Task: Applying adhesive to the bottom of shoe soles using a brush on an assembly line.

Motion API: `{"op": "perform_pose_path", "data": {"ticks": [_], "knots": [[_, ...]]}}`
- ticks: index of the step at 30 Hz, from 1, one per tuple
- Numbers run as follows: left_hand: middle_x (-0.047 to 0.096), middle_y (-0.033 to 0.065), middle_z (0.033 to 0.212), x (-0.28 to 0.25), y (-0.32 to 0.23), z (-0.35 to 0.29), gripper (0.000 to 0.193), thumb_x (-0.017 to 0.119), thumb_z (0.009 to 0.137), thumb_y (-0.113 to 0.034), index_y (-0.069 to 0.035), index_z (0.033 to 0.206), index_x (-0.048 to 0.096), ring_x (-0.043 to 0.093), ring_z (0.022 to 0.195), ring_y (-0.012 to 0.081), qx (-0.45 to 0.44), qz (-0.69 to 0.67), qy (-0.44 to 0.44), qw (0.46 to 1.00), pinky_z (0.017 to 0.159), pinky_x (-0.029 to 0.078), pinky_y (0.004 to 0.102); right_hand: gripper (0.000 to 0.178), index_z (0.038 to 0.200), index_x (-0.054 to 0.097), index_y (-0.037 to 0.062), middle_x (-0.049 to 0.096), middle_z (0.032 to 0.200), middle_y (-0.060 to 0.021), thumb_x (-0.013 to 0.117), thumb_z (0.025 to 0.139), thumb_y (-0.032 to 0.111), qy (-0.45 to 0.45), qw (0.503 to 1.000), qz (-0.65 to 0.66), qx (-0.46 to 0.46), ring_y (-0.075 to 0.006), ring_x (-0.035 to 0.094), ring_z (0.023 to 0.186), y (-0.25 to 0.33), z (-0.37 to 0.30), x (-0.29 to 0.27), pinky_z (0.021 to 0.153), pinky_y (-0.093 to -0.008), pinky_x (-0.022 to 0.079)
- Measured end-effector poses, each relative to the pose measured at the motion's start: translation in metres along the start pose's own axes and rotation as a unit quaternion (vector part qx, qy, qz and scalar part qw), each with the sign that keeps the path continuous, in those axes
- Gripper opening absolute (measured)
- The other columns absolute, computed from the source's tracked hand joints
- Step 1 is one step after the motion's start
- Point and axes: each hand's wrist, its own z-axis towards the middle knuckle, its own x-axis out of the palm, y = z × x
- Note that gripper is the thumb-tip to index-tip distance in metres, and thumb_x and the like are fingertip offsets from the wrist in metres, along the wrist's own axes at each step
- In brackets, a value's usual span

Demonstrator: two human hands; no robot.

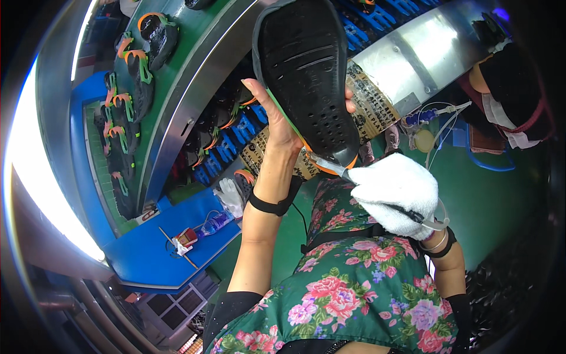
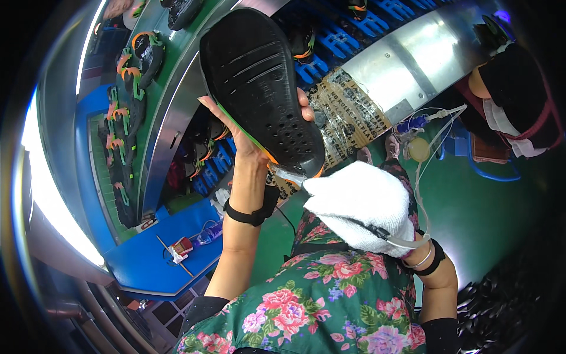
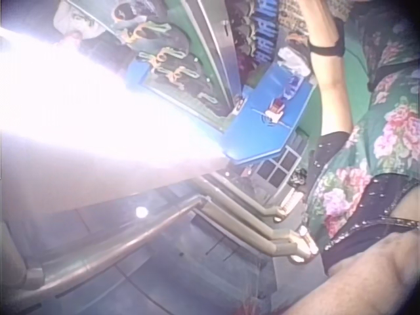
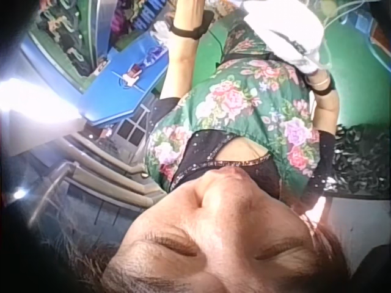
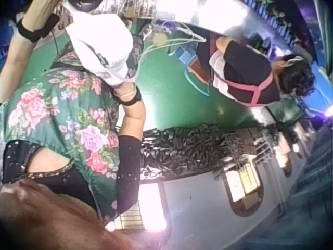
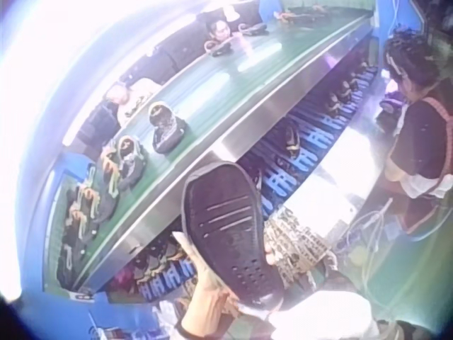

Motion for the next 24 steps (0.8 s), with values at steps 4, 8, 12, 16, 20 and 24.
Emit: {"op": "perform_pose_path", "data": {"ticks": [4, 8, 12, 16, 20, 24], "knots": [[0.063, 0.0278, 0.109, 0.007, 0.003, 0.002, 0.135, 0.026, 0.063, -0.106, 0.002, 0.142, 0.046, 0.069, 0.092, 0.0400, -0.020, -0.030, 0.012, 0.999, 0.076, 0.061, 0.0509, 0.020, 0.088, 0.077, 0.0068, 0.077, 0.099, -0.0133, 0.082, 0.070, -0.001, 0.012, 0.997, -0.028, -0.070, -0.0272, 0.072, 0.082, -0.002, 0.006, -0.006, 0.074, -0.0360, 0.058], [0.062, 0.0278, 0.110, 0.010, 0.000, 0.002, 0.136, 0.027, 0.062, -0.106, 0.002, 0.142, 0.046, 0.069, 0.094, 0.0399, -0.042, 0.041, -0.068, 0.996, 0.076, 0.062, 0.0515, 0.020, 0.088, 0.077, 0.0063, 0.077, 0.098, -0.0135, 0.081, 0.069, -0.002, -0.017, 0.997, -0.061, -0.041, -0.0274, 0.072, 0.082, -0.005, 0.004, -0.010, 0.073, -0.0353, 0.057], [0.062, 0.0276, 0.108, 0.009, -0.001, 0.004, 0.136, 0.027, 0.062, -0.106, 0.002, 0.142, 0.046, 0.068, 0.095, 0.0401, -0.041, -0.014, -0.001, 0.999, 0.075, 0.061, 0.0520, 0.018, 0.086, 0.076, 0.0057, 0.076, 0.096, -0.0132, 0.081, 0.070, -0.002, -0.029, 0.998, -0.051, -0.017, -0.0271, 0.072, 0.081, -0.006, 0.003, -0.009, 0.072, -0.0352, 0.057], [0.063, 0.0279, 0.107, 0.010, 0.000, 0.011, 0.136, 0.027, 0.062, -0.106, 0.003, 0.142, 0.046, 0.069, 0.093, 0.0400, -0.040, -0.017, 0.017, 0.999, 0.076, 0.061, 0.0514, 0.016, 0.083, 0.076, 0.0049, 0.076, 0.091, -0.0134, 0.080, 0.069, -0.002, -0.024, 0.999, 0.045, 0.017, -0.0255, 0.072, 0.078, -0.012, 0.007, -0.006, 0.072, -0.0339, 0.056], [0.064, 0.0311, 0.111, 0.005, 0.000, 0.011, 0.136, 0.029, 0.063, -0.105, 0.003, 0.144, 0.044, 0.070, 0.091, 0.0407, -0.056, 0.033, 0.012, 0.998, 0.077, 0.062, 0.0504, 0.016, 0.084, 0.077, 0.0045, 0.077, 0.090, -0.0133, 0.079, 0.070, -0.003, -0.020, 0.991, 0.131, 0.033, -0.0224, 0.072, 0.078, -0.021, 0.007, -0.015, 0.072, -0.0333, 0.057], [0.066, 0.0325, 0.112, 0.003, 0.002, 0.013, 0.137, 0.025, 0.063, -0.104, 0.005, 0.145, 0.043, 0.074, 0.090, 0.0377, -0.086, 0.022, 0.047, 0.995, 0.078, 0.064, 0.0460, 0.022, 0.092, 0.077, 0.0075, 0.077, 0.097, -0.0127, 0.081, 0.071, 0.000, 0.013, 0.991, -0.080, -0.107, -0.0254, 0.072, 0.080, -0.023, 0.013, -0.016, 0.070, -0.0346, 0.057]]}}
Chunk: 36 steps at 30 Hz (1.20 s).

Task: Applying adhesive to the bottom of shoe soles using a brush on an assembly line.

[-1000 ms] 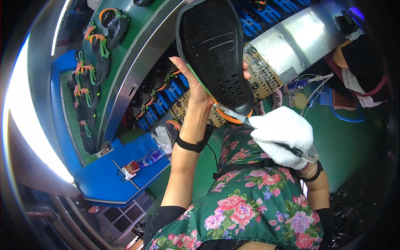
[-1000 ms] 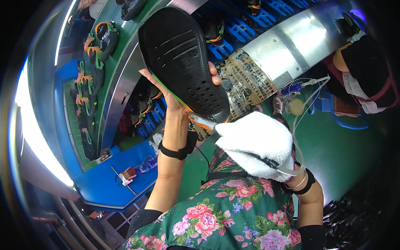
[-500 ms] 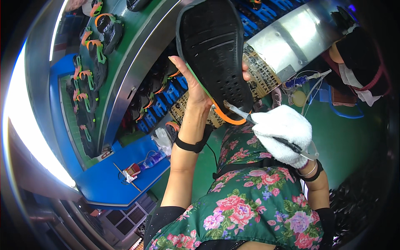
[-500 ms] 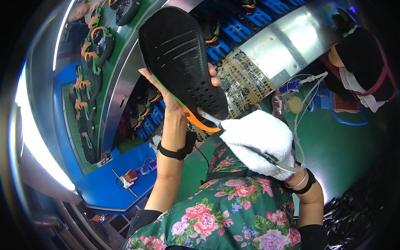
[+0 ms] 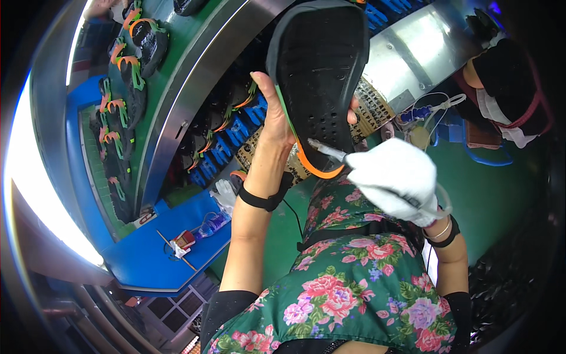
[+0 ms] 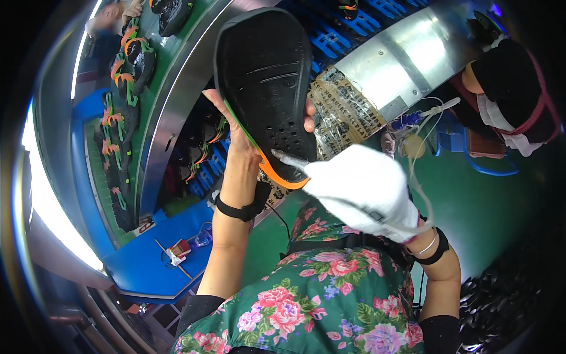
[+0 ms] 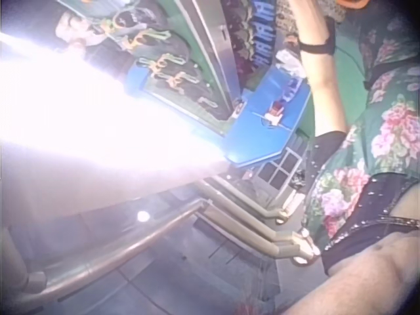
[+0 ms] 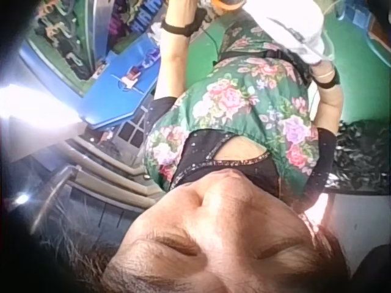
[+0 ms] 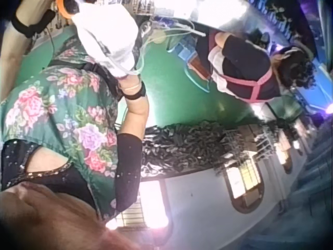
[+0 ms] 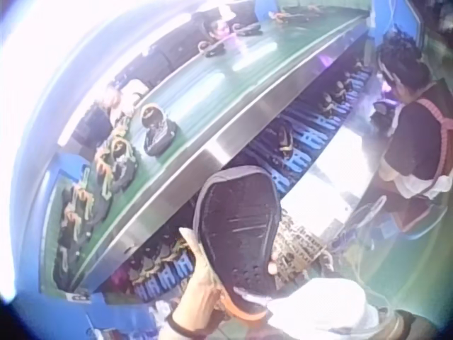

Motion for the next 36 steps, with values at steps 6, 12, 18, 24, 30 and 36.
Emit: {"op": "perform_pose_path", "data": {"ticks": [6, 12, 18, 24, 30, 36], "knots": [[0.066, 0.0275, 0.119, -0.013, 0.006, -0.004, 0.120, 0.036, 0.074, -0.093, 0.003, 0.145, 0.044, 0.074, 0.093, 0.0379, -0.067, 0.022, 0.030, 0.997, 0.081, 0.064, 0.0468, 0.030, 0.102, 0.078, 0.0090, 0.077, 0.103, -0.0104, 0.081, 0.073, 0.007, 0.135, 0.955, 0.262, -0.004, -0.0254, 0.073, 0.084, -0.012, 0.003, -0.003, 0.072, -0.0345, 0.057], [0.061, 0.0245, 0.131, 0.000, 0.003, -0.004, 0.109, 0.050, 0.077, -0.084, -0.001, 0.147, 0.044, 0.071, 0.101, 0.0372, -0.106, 0.194, -0.116, 0.968, 0.078, 0.063, 0.0554, 0.037, 0.119, 0.073, 0.0125, 0.072, 0.122, -0.0083, 0.072, 0.083, 0.009, 0.176, 0.979, -0.005, -0.106, -0.0249, 0.070, 0.099, -0.011, -0.003, -0.004, 0.080, -0.0373, 0.058], [0.069, 0.0180, 0.119, 0.013, 0.008, 0.000, 0.086, 0.046, 0.095, -0.071, 0.001, 0.142, 0.051, 0.072, 0.100, 0.0209, -0.187, 0.221, -0.141, 0.947, 0.083, 0.062, 0.0311, 0.031, 0.111, 0.076, 0.0162, 0.075, 0.113, -0.0053, 0.076, 0.080, 0.011, 0.196, 0.965, 0.155, -0.076, -0.0257, 0.071, 0.091, -0.009, 0.001, -0.005, 0.076, -0.0371, 0.058], [0.072, 0.0213, 0.104, 0.006, 0.003, 0.009, 0.084, 0.043, 0.096, -0.071, 0.005, 0.130, 0.057, 0.076, 0.077, 0.0249, -0.258, 0.229, -0.083, 0.935, 0.068, 0.065, 0.0382, 0.031, 0.108, 0.076, 0.0146, 0.075, 0.109, -0.0070, 0.079, 0.078, 0.011, 0.219, 0.969, 0.006, -0.116, -0.0271, 0.070, 0.082, -0.012, 0.010, -0.006, 0.078, -0.0364, 0.057], [0.072, 0.0234, 0.102, 0.005, 0.005, 0.009, 0.096, 0.031, 0.092, -0.081, 0.003, 0.132, 0.056, 0.075, 0.079, 0.0298, -0.272, 0.182, -0.146, 0.934, 0.076, 0.064, 0.0444, 0.023, 0.099, 0.078, 0.0061, 0.076, 0.097, -0.0106, 0.080, 0.076, 0.005, 0.158, 0.980, 0.117, -0.033, -0.0272, 0.071, 0.079, -0.020, 0.018, -0.008, 0.076, -0.0367, 0.056], [0.068, 0.0259, 0.117, -0.053, 0.064, -0.010, 0.077, 0.032, 0.102, -0.067, -0.002, 0.135, 0.057, 0.072, 0.096, 0.0366, -0.114, -0.289, -0.174, 0.935, 0.086, 0.061, 0.0476, 0.021, 0.098, 0.076, -0.0044, 0.075, 0.101, -0.0133, 0.071, 0.078, -0.004, -0.086, 0.930, 0.248, 0.256, -0.0151, 0.067, 0.074, -0.017, 0.006, -0.021, 0.067, -0.0260, 0.051]]}}
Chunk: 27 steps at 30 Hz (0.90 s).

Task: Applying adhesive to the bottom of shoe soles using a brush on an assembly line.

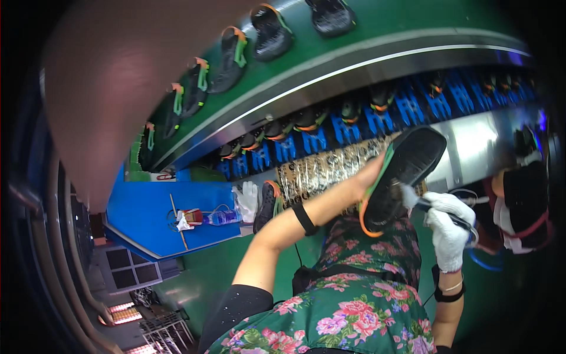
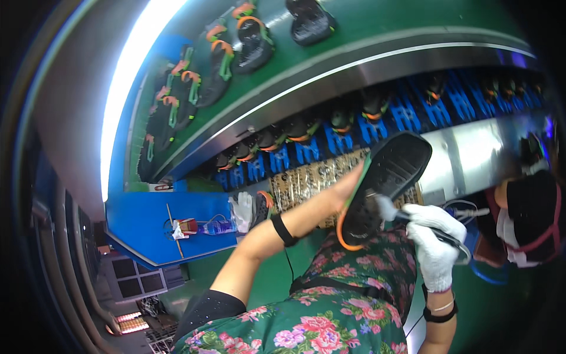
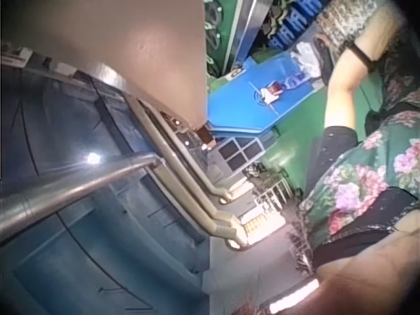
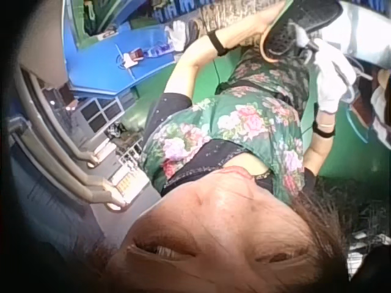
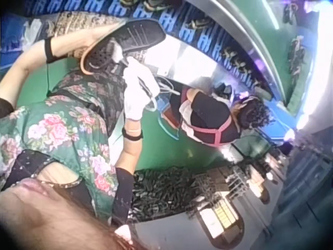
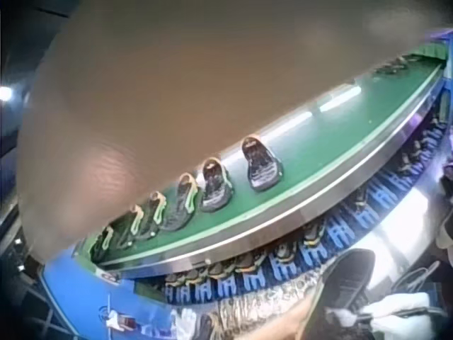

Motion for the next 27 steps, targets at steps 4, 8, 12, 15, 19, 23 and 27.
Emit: {"op": "perform_pose_path", "data": {"ticks": [4, 8, 12, 15, 19, 23, 27], "knots": [[0.068, 0.0213, 0.120, 0.033, 0.038, -0.012, 0.051, 0.030, 0.111, -0.036, 0.001, 0.134, 0.055, 0.070, 0.108, 0.0341, 0.059, 0.148, -0.006, 0.987, 0.095, 0.058, 0.0436, 0.018, 0.097, 0.075, -0.0035, 0.074, 0.098, -0.0119, 0.070, 0.080, -0.006, -0.050, 0.987, -0.147, -0.047, -0.0135, 0.065, 0.076, 0.010, 0.010, -0.008, 0.068, -0.0241, 0.050], [0.065, 0.0209, 0.126, 0.028, 0.054, -0.015, 0.043, 0.036, 0.111, -0.029, 0.002, 0.137, 0.052, 0.069, 0.107, 0.0330, 0.156, 0.241, -0.014, 0.958, 0.100, 0.056, 0.0463, 0.018, 0.093, 0.075, -0.0009, 0.074, 0.094, -0.0132, 0.075, 0.077, -0.009, 0.038, 0.963, -0.230, -0.134, -0.0200, 0.070, 0.085, 0.024, 0.017, -0.006, 0.078, -0.0295, 0.053], [0.066, 0.0234, 0.123, 0.014, 0.057, -0.028, 0.042, 0.042, 0.110, -0.026, 0.006, 0.135, 0.051, 0.072, 0.101, 0.0334, 0.090, 0.299, -0.012, 0.950, 0.087, 0.063, 0.0431, 0.018, 0.091, 0.076, 0.0032, 0.075, 0.092, -0.0113, 0.076, 0.076, -0.008, 0.046, 0.946, -0.286, -0.147, -0.0216, 0.070, 0.084, 0.027, 0.010, 0.000, 0.077, -0.0309, 0.054], [0.062, 0.0294, 0.127, 0.008, 0.056, -0.033, 0.059, 0.037, 0.109, -0.043, 0.004, 0.142, 0.048, 0.069, 0.109, 0.0394, 0.090, 0.161, 0.083, 0.979, 0.091, 0.062, 0.0427, 0.018, 0.091, 0.076, 0.0039, 0.076, 0.093, -0.0126, 0.078, 0.075, -0.006, 0.034, 0.941, -0.287, -0.178, -0.0236, 0.071, 0.083, 0.025, 0.002, 0.003, 0.077, -0.0326, 0.055], [0.051, 0.0237, 0.147, 0.036, 0.051, -0.040, 0.083, 0.041, 0.098, -0.069, -0.006, 0.152, 0.040, 0.054, 0.129, 0.0480, 0.110, -0.054, 0.209, 0.970, 0.103, 0.039, 0.0758, 0.019, 0.092, 0.076, 0.0030, 0.076, 0.097, -0.0148, 0.079, 0.075, -0.005, 0.002, 0.930, -0.295, -0.220, -0.0252, 0.071, 0.084, 0.018, -0.002, 0.007, 0.076, -0.0339, 0.056], [0.050, 0.0253, 0.148, 0.024, 0.057, -0.049, 0.084, 0.060, 0.085, -0.051, -0.003, 0.151, 0.041, 0.056, 0.129, 0.0415, 0.105, -0.054, 0.209, 0.971, 0.112, 0.042, 0.0574, 0.019, 0.091, 0.076, 0.0015, 0.075, 0.087, -0.0117, 0.080, 0.074, -0.006, -0.013, 0.921, -0.280, -0.272, -0.0231, 0.070, 0.076, 0.033, 0.010, 0.014, 0.070, -0.0320, 0.055], [0.043, 0.0229, 0.154, 0.052, 0.068, -0.038, 0.094, 0.065, 0.082, -0.064, -0.006, 0.152, 0.041, 0.051, 0.136, 0.0339, 0.143, -0.023, 0.109, 0.983, 0.114, 0.042, 0.0524, 0.021, 0.090, 0.076, 0.0029, 0.076, 0.089, -0.0116, 0.080, 0.071, -0.005, 0.009, 0.907, -0.291, -0.303, -0.0232, 0.070, 0.075, 0.049, 0.020, 0.014, 0.070, -0.0340, 0.056]]}}
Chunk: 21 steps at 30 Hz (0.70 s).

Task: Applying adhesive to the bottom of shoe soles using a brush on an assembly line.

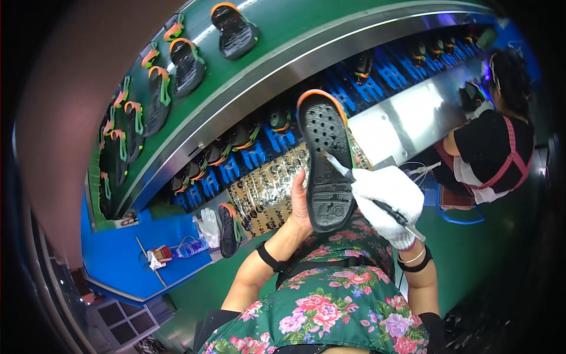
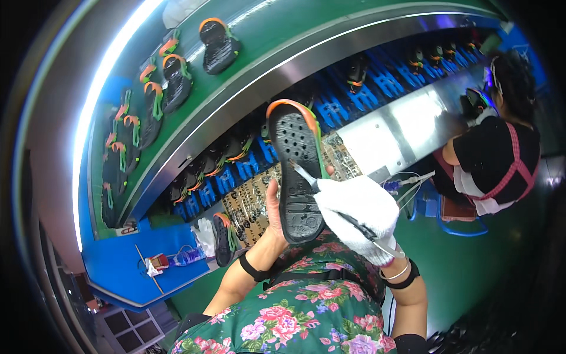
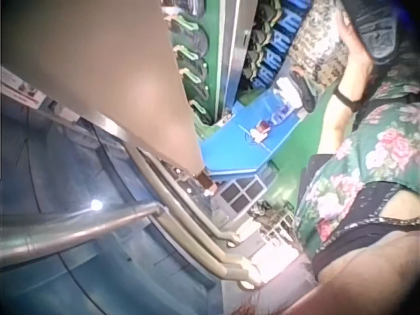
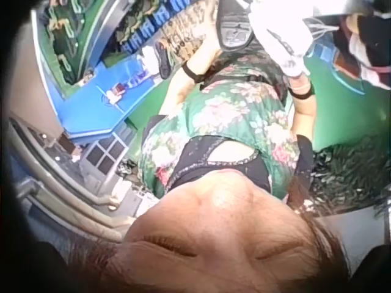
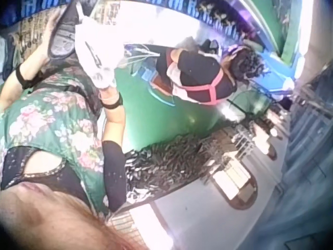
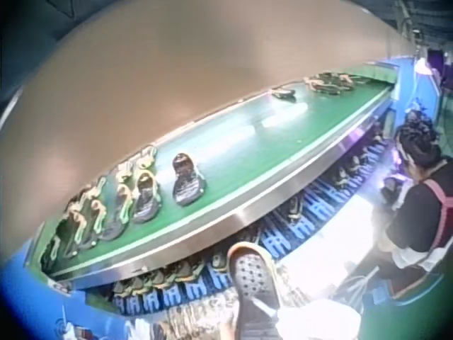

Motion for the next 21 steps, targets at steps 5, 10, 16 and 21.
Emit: {"op": "perform_pose_path", "data": {"ticks": [5, 10, 16, 21], "knots": [[0.044, 0.0207, 0.154, 0.015, 0.015, 0.006, 0.094, 0.055, 0.087, -0.076, -0.010, 0.152, 0.042, 0.049, 0.137, 0.0360, -0.007, -0.020, -0.049, 0.999, 0.115, 0.038, 0.0584, 0.026, 0.096, 0.077, 0.0042, 0.076, 0.099, -0.0132, 0.079, 0.072, -0.003, 0.004, 0.999, -0.019, -0.027, -0.0254, 0.072, 0.083, 0.002, 0.011, -0.006, 0.074, -0.0359, 0.057], [0.054, 0.0159, 0.147, -0.005, 0.020, -0.001, 0.078, 0.050, 0.096, -0.068, -0.011, 0.149, 0.046, 0.053, 0.135, 0.0319, -0.012, -0.009, 0.001, 1.000, 0.115, 0.041, 0.0523, 0.041, 0.127, 0.067, 0.0046, 0.069, 0.126, -0.0138, 0.072, 0.086, 0.007, 0.082, 0.994, -0.051, -0.047, -0.0291, 0.065, 0.115, -0.010, 0.001, -0.003, 0.099, -0.0404, 0.051], [0.059, 0.0157, 0.141, -0.015, 0.022, -0.001, 0.077, 0.049, 0.096, -0.068, -0.009, 0.146, 0.051, 0.056, 0.132, 0.0321, -0.007, -0.024, 0.029, 0.999, 0.115, 0.041, 0.0515, 0.040, 0.125, 0.068, 0.0041, 0.070, 0.125, -0.0138, 0.072, 0.086, 0.011, 0.100, 0.995, -0.012, -0.024, -0.0298, 0.066, 0.111, -0.005, -0.005, 0.007, 0.098, -0.0395, 0.051], [0.058, 0.0168, 0.142, -0.003, 0.019, 0.009, 0.074, 0.046, 0.099, -0.066, -0.009, 0.146, 0.050, 0.057, 0.130, 0.0320, 0.026, 0.021, 0.015, 0.999, 0.113, 0.043, 0.0512, 0.035, 0.116, 0.074, 0.0045, 0.073, 0.117, -0.0137, 0.076, 0.081, 0.010, 0.034, 0.999, 0.027, 0.028, -0.0260, 0.070, 0.102, -0.004, 0.004, -0.001, 0.093, -0.0397, 0.053]]}}
